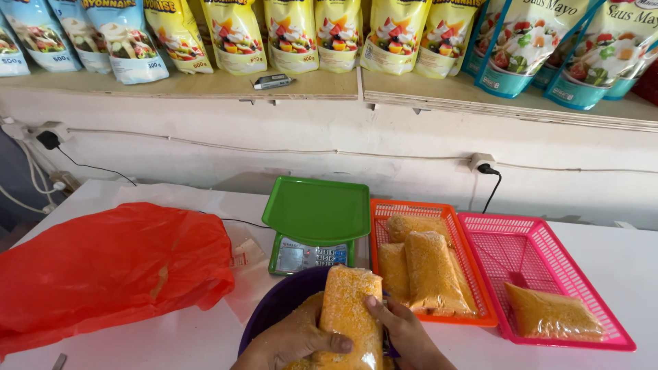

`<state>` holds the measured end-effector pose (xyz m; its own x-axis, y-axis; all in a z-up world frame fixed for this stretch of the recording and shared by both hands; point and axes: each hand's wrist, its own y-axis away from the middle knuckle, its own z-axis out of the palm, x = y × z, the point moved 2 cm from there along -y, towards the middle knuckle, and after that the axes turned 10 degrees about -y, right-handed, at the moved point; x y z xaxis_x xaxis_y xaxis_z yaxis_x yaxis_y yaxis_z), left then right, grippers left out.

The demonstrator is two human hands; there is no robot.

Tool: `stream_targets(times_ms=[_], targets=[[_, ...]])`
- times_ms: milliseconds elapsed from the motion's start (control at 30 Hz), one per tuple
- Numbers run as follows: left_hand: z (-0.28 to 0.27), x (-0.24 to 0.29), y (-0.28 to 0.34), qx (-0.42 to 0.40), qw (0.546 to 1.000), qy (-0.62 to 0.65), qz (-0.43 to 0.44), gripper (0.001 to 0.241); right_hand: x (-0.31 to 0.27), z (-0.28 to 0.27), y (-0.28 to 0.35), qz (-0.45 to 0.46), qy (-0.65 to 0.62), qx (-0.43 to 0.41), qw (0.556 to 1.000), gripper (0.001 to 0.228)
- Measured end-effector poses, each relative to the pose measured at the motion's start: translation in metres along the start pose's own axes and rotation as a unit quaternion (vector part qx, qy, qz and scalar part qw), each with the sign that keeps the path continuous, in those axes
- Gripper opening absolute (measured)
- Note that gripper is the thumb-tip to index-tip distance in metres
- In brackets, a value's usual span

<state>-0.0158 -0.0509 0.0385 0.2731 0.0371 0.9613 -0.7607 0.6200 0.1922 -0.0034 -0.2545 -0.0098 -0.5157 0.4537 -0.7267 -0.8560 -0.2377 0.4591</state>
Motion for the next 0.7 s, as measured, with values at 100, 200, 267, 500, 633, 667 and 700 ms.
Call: stream_targets(times_ms=[100,200,267,500,633,667,700], targets=[[0.011,0.015,0.007,0.002,0.985,0.163,-0.05,0.092,-0.012,0.01,0.012,0.002,-0.024,-0.029,0.999,0.064],[-0.005,-0.025,-0.023,0.06,0.981,0.168,-0.073,0.084,-0.011,0.009,0.005,-0.005,-0.04,0.007,0.999,0.062],[0.006,-0.011,-0.021,0.076,0.992,0.1,-0.01,0.083,-0.008,0.008,0.001,-0.036,-0.046,-0.028,0.998,0.061],[0.012,0.004,-0.024,0.106,0.99,0.044,0.078,0.081,-0.01,-0.005,-0.009,-0.093,-0.072,-0.107,0.987,0.061],[0.014,0.007,-0.026,0.111,0.988,0.068,0.079,0.077,-0.014,-0.009,-0.012,-0.092,-0.052,-0.099,0.989,0.069],[0.01,0.001,-0.031,0.138,0.986,0.057,0.073,0.074,-0.014,-0.014,-0.014,-0.079,-0.014,-0.098,0.992,0.075],[0.006,-0.006,-0.035,0.165,0.983,0.046,0.067,0.071,-0.014,-0.02,-0.016,-0.066,0.023,-0.096,0.993,0.081]])
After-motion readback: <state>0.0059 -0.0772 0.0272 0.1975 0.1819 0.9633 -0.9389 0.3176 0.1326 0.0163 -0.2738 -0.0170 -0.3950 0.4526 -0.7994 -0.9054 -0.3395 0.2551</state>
